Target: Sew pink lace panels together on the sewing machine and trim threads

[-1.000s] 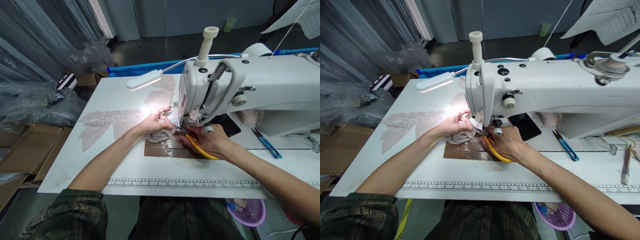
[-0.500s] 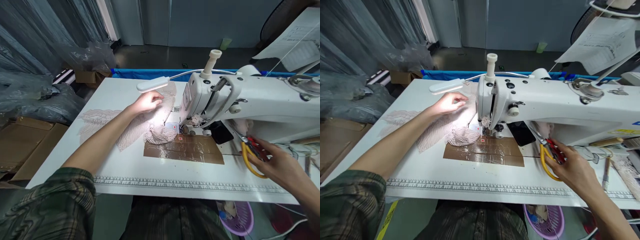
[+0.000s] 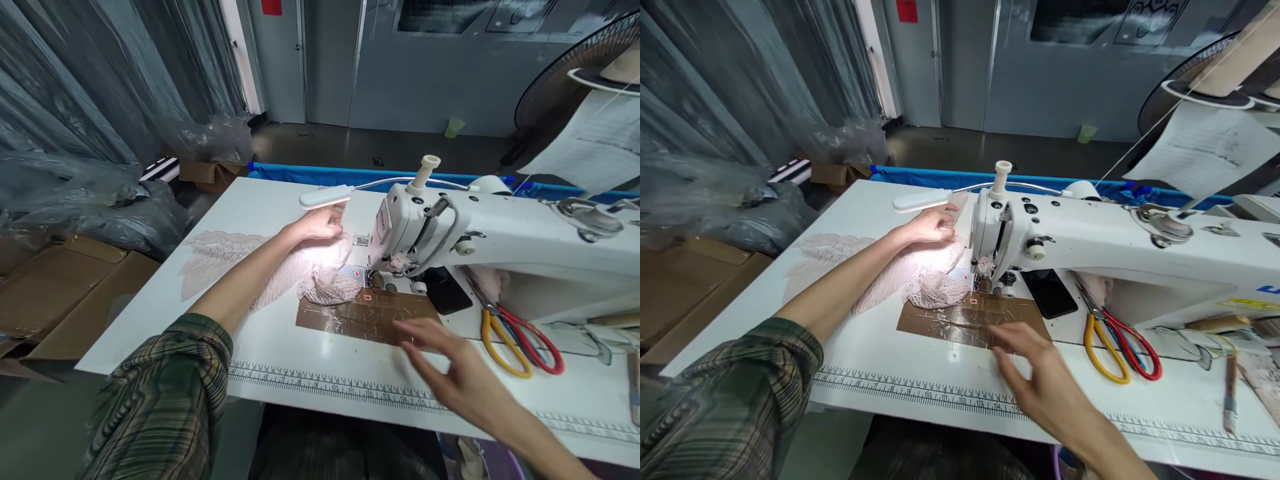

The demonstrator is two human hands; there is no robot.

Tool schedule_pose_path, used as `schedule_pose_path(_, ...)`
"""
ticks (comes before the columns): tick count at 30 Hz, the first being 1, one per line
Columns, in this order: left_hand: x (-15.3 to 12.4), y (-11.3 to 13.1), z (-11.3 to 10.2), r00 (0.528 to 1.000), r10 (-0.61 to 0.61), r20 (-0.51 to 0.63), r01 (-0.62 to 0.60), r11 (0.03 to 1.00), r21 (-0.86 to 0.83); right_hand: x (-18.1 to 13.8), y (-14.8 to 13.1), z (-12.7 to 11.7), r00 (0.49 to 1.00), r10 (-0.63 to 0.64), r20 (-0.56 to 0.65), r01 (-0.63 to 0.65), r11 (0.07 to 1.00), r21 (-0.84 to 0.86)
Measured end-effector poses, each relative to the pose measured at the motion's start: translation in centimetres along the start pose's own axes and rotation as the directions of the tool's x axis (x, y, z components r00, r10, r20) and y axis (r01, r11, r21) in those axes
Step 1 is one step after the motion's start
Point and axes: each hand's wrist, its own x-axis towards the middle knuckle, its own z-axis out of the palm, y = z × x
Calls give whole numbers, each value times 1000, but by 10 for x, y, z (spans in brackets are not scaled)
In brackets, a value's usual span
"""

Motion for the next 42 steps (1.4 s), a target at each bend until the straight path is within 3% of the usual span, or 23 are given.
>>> schedule_pose_path(4, -22, 3, -32, 994, -9, -106, 1, 996, -84, 67, -40, 52, 986, -149, -79, 153, 987, 45)
schedule_pose_path(9, -57, 7, -64, 973, -58, -223, 21, 986, -165, 157, -56, 96, 981, 35, -191, -32, 999, 16)
schedule_pose_path(14, -77, 2, -82, 969, -143, -202, 64, 934, -352, 199, -50, 115, 969, 82, -231, -26, 972, 234)
schedule_pose_path(18, -80, -9, -93, 968, -232, -100, 146, 837, -527, 216, -35, 114, 964, 106, -242, -4, 922, 388)
schedule_pose_path(24, -81, -14, -92, 952, -305, 19, 270, 811, -519, 228, -23, 109, 933, 165, -320, 75, 780, 621)
schedule_pose_path(29, -83, -20, -92, 932, -361, 19, 324, 812, -486, 225, -22, 112, 925, 187, -330, 106, 707, 700)
schedule_pose_path(42, -89, -24, -108, 928, -369, 42, 333, 776, -536, 216, -22, 118, 910, 200, -363, 114, 721, 684)
